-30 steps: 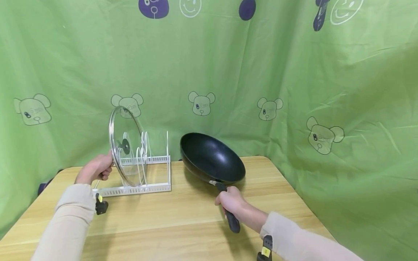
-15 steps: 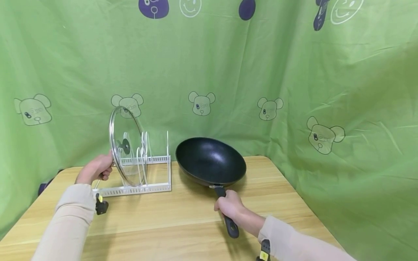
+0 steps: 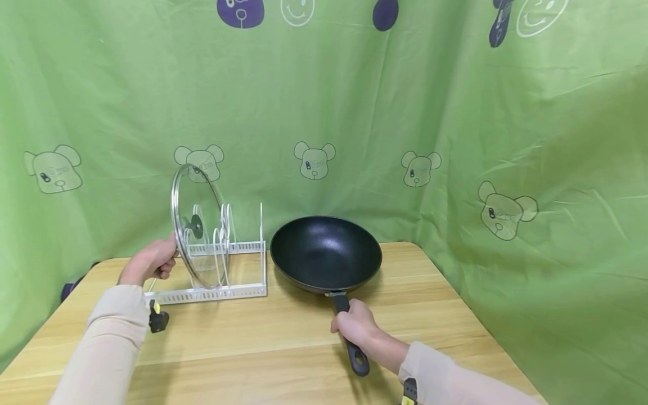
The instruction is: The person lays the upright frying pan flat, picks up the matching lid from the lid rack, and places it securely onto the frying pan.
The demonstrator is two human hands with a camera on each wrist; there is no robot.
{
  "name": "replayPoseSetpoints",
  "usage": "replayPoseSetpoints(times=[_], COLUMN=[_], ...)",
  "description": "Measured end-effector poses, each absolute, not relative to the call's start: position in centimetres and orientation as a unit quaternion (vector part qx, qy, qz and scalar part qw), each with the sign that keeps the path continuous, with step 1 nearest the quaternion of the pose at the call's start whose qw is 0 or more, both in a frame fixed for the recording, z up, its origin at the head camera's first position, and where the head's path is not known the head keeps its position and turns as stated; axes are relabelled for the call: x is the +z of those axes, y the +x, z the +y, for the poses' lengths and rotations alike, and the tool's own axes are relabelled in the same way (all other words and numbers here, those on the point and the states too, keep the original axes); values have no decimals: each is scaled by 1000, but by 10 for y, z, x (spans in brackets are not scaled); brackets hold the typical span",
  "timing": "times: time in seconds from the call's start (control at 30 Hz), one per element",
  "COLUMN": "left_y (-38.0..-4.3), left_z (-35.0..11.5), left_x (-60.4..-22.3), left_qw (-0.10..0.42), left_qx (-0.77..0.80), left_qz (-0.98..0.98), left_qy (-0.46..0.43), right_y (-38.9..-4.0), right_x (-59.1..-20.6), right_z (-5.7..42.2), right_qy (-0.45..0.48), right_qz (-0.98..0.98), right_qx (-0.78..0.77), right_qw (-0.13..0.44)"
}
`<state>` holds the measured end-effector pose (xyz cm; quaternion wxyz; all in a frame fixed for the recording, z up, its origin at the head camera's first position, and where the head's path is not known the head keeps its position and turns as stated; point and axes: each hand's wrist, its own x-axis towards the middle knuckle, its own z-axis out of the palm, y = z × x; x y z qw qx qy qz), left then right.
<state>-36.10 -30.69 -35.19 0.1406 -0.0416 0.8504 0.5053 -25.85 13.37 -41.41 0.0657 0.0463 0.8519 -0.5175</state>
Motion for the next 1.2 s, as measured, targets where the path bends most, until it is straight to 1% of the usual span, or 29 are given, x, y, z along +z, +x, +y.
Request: replayPoseSetpoints(times=[0.7,1.2], left_y=[-359,-361], left_z=[-305,-307], left_x=[-354,-353], left_qw=[139,139], left_qx=[510,513], left_qz=[848,846], left_qy=[-41,-43], right_y=[-258,-258], right_x=[-416,-414], right_z=[129,129], right_qy=[71,65], right_qz=[839,827], right_qx=[-536,-555], right_qw=[62,62])
